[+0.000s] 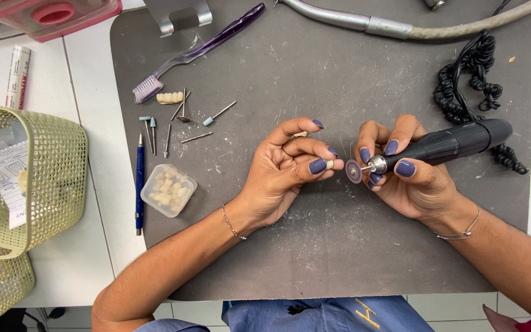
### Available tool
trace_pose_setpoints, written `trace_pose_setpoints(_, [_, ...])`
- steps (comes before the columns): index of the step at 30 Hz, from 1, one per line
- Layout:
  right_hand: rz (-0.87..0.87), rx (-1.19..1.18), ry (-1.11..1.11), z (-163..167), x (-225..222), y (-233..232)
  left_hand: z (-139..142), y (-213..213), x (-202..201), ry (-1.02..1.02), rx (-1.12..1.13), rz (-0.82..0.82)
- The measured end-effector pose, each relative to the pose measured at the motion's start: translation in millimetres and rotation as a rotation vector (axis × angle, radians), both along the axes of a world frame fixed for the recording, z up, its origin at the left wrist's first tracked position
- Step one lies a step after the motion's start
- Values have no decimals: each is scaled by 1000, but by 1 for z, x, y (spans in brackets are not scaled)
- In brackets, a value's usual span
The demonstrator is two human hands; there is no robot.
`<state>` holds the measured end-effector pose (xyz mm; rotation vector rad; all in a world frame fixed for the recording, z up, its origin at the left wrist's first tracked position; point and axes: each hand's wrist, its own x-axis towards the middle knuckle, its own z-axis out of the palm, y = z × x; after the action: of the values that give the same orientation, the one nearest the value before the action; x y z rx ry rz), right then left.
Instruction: The person holds small acrylic dental prosthetic teeth and grinds and smooths them using a handheld rotary grinding tool with different bits, working on one tooth at a time and setting finished pieces on the bench mat.
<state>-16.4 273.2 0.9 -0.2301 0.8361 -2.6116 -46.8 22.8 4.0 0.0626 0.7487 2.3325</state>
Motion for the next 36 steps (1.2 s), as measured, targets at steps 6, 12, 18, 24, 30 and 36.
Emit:
trace_pose_setpoints(6, [16, 21, 46, 2, 0, -3, 0, 2, 1, 38, -17, 6])
trace_pose_setpoints(12, [20, 6, 10, -2, -2, -2, 1, 2, 3, 115, -61, 18])
trace_pose_setpoints(18, [50, -38, -21, -4, -1, -1, 5, 2, 1, 178, -87, 25])
trace_pose_setpoints(24, [68, -41, -30, -3, 2, 0, 10, 2, 0, 174, -108, -33])
trace_pose_setpoints(30, [83, -51, -27, -5, 1, 1, 10, 2, 1, 180, -97, -29])
trace_pose_setpoints(36, [84, -41, -20, -5, 1, 1, 8, 2, 1, 183, -77, -27])
